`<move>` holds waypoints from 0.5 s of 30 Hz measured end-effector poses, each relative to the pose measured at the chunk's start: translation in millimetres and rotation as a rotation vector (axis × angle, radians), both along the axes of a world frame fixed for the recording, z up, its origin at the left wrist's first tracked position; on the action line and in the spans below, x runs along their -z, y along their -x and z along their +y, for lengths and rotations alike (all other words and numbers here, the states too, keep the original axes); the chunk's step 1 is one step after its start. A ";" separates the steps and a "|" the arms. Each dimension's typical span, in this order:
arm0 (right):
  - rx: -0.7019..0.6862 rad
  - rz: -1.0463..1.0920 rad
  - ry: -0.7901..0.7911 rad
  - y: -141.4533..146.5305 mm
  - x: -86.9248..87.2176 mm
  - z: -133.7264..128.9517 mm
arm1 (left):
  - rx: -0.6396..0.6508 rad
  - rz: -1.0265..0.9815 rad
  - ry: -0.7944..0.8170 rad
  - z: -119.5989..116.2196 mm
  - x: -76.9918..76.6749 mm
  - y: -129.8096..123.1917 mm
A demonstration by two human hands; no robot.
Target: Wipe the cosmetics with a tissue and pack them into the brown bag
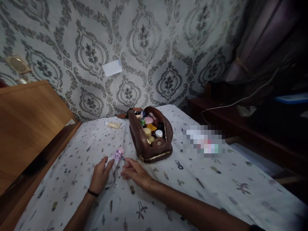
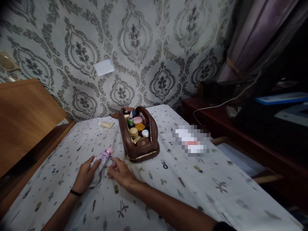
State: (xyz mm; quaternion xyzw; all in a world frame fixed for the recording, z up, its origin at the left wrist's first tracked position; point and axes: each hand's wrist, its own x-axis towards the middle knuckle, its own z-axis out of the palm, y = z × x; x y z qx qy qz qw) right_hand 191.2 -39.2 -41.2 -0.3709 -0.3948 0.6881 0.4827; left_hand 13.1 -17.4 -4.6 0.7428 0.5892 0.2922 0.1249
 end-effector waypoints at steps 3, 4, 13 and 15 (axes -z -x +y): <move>0.112 0.126 0.083 13.3 -3.9 2.3 | 0.057 0.092 -0.008 -11.4 0.7 -10.5; 0.142 0.190 0.106 17.1 -5.1 3.4 | 0.098 0.148 -0.031 -15.2 2.2 -13.5; 0.097 0.500 0.284 10.1 -4.2 16.9 | 0.378 0.406 -0.402 -29.3 3.9 -0.7; 0.058 0.540 0.342 5.2 -8.1 18.2 | 0.257 0.505 -0.419 -36.0 7.1 9.5</move>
